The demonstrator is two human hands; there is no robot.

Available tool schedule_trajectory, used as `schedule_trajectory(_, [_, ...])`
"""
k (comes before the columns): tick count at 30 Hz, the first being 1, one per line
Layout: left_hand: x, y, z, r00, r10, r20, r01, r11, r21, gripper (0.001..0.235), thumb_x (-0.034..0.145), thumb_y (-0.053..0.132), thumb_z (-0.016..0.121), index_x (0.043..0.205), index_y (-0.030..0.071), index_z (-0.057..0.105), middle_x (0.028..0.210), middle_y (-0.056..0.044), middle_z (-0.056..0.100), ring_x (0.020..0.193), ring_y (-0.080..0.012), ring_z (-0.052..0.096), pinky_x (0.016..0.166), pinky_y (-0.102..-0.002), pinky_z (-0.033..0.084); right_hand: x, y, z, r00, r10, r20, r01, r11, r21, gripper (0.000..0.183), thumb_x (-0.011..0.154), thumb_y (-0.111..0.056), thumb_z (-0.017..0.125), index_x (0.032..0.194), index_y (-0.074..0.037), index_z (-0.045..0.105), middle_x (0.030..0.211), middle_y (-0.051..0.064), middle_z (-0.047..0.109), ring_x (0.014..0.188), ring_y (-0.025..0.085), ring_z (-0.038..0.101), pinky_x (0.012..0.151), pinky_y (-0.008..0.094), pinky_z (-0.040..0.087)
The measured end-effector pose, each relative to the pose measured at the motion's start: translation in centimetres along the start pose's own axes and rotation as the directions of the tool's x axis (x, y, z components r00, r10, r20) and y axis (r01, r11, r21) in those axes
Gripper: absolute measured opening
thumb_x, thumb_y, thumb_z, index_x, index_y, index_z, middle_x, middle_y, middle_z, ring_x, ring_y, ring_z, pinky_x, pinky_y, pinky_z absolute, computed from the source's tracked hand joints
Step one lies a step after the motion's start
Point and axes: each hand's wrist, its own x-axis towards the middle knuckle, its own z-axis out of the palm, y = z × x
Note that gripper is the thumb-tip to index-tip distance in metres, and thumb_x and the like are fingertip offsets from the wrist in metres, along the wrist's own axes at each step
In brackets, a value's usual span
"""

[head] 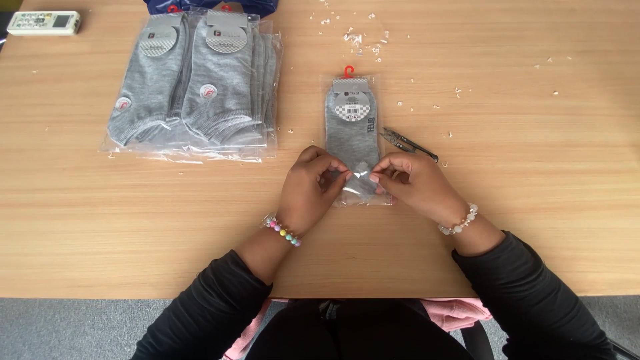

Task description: The person folds a gray sock, attaches a cardboard tag and a red plastic hanger, and places the sock into a clear plastic bag. They seal the bag and repeat the process for additional socks, stacking the packaged items on the table.

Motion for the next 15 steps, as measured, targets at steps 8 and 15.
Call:
schedule_trajectory(8, [0.1,-0.2,0.4,1.0,0.007,0.009,-0.008,0.998,0.06,0.01,0.091,0.012,0.076,0.093,0.004,0.07,0.093,-0.013,0.062,0.084,-0.031,0.074,0.067,-0.032,0.063,-0.5,-0.8,0.4,0.997,-0.004,-0.073,-0.001,0.998,-0.067,0.017,0.089,-0.003,0.068,0.105,-0.004,0.073,0.072,0.014,0.071,0.047,0.014,0.062,0.045,0.024,0.053])
schedule_trajectory(15, [0.2,-0.2,0.4,1.0,0.009,0.011,-0.01,0.996,0.087,0.01,0.09,0.011,0.076,0.092,0.004,0.069,0.093,-0.012,0.061,0.087,-0.0312,0.074,0.069,-0.033,0.064,-1.0,-1.7,1.1,0.982,-0.168,-0.087,0.115,0.894,-0.432,0.022,0.095,-0.008,0.067,0.113,-0.016,0.075,0.082,0.013,0.073,0.057,0.023,0.067,0.05,0.031,0.053])
